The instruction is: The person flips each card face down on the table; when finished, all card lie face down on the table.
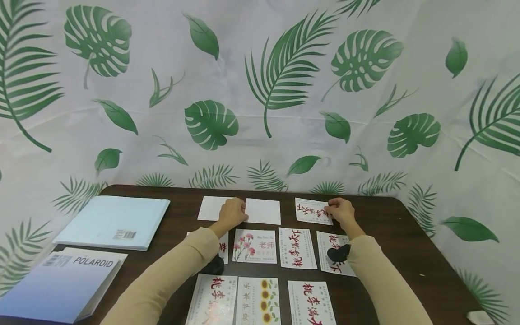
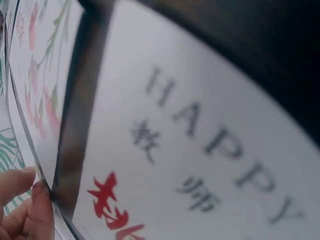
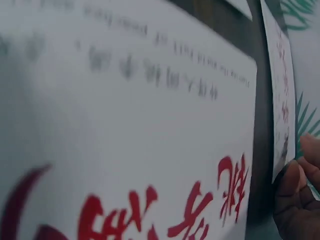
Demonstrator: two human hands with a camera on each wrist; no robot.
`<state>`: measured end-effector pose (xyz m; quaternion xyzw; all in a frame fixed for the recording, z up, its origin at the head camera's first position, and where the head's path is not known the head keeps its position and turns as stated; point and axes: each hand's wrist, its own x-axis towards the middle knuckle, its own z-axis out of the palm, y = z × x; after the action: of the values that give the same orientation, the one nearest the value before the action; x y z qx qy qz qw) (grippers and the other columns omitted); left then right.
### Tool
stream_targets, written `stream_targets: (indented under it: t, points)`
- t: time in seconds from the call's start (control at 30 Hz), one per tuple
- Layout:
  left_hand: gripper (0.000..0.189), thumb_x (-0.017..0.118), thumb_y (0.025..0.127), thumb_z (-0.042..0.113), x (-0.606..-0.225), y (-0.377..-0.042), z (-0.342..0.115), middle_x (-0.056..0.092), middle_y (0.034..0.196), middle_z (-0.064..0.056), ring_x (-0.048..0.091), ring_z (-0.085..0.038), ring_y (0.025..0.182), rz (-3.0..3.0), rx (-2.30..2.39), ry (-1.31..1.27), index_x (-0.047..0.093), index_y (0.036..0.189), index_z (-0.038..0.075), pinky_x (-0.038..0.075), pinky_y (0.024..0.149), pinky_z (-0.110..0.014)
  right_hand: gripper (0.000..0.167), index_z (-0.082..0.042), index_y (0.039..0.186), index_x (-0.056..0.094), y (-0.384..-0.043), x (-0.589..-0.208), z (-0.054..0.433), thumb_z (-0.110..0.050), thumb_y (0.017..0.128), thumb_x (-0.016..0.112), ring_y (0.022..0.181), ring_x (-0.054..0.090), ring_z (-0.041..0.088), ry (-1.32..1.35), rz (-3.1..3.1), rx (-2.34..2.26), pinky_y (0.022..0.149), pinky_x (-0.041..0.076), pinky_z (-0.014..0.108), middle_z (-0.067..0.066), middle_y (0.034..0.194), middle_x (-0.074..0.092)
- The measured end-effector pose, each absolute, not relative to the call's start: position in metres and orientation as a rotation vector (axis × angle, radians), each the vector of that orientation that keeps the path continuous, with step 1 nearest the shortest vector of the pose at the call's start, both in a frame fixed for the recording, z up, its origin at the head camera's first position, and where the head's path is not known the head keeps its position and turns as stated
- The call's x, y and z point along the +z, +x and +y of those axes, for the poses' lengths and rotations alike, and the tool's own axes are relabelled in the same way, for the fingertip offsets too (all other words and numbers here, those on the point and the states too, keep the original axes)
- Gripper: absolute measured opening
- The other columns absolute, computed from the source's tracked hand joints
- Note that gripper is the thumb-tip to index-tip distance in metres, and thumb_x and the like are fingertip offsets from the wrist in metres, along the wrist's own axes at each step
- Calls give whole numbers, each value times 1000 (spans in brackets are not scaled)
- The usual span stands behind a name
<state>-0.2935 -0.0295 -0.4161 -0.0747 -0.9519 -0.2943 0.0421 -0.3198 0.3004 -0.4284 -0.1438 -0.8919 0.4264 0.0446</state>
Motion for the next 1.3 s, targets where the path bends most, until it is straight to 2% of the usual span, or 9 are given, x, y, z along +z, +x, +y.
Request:
stream_targets:
  t: [0.2, 0.33, 0.5, 0.63, 0.8, 1.07, 1.17, 1.3]
  points:
    - [14, 76, 70, 5, -416, -295, -29, 62, 71, -3, 54, -14, 65, -2897, -912, -257, 65, 77, 2, 48, 58, -28, 38, 7, 115, 54, -328, -432, 310, -4, 82, 68, 66, 51, 14, -396, -2831, 1273, 55, 47, 21, 9, 80, 54]
    - [15, 77, 71, 7, -416, -296, -31, 65, 73, -3, 57, -15, 68, -2906, -920, -266, 67, 80, 1, 49, 61, -30, 39, 6, 114, 51, -334, -432, 311, -3, 81, 69, 66, 50, 16, -358, -2914, 1190, 57, 50, 24, 9, 77, 51]
    - [19, 75, 75, 11, -415, -300, -31, 69, 80, -5, 63, -18, 75, -2902, -958, -205, 70, 90, 1, 53, 70, -35, 42, 6, 115, 44, -336, -430, 312, 2, 81, 68, 71, 50, 19, -320, -2947, 1209, 63, 53, 31, 12, 81, 49]
    - [22, 72, 79, 11, -413, -305, -23, 69, 84, -7, 65, -19, 75, -2839, -1083, -188, 69, 98, 0, 54, 69, -33, 41, 4, 112, 40, -335, -431, 312, 4, 81, 67, 75, 48, 22, -318, -2932, 1239, 61, 50, 30, 13, 87, 45]
    - [27, 69, 82, 6, -404, -310, 4, 68, 91, -13, 67, -21, 74, -2770, -1484, -206, 65, 107, -5, 56, 63, -24, 37, 3, 107, 40, -335, -434, 312, 5, 81, 66, 75, 47, 24, -257, -2908, 1225, 58, 46, 28, 13, 86, 44]
    - [39, 65, 85, -1, -397, -315, 62, 62, 111, -22, 65, -31, 99, -2660, -2026, -148, 55, 122, -8, 57, 75, -26, 31, 3, 105, 43, -332, -436, 320, 7, 82, 63, 75, 46, 20, -137, -2799, 1324, 58, 43, 24, 10, 85, 45]
    - [42, 65, 84, -4, -404, -320, 77, 60, 113, -23, 64, -33, 101, -2605, -2126, -82, 54, 124, -9, 56, 80, -30, 30, 4, 105, 44, -331, -435, 321, 8, 81, 63, 72, 46, 17, -108, -2737, 1404, 58, 43, 23, 9, 83, 46]
    - [47, 70, 79, -3, -432, -344, 96, 62, 107, -20, 66, -29, 93, -2529, -2203, -83, 55, 123, -6, 57, 75, -30, 31, 3, 106, 44, -332, -436, 326, 8, 82, 63, 70, 47, 13, -104, -2686, 1498, 59, 44, 22, 7, 83, 46]
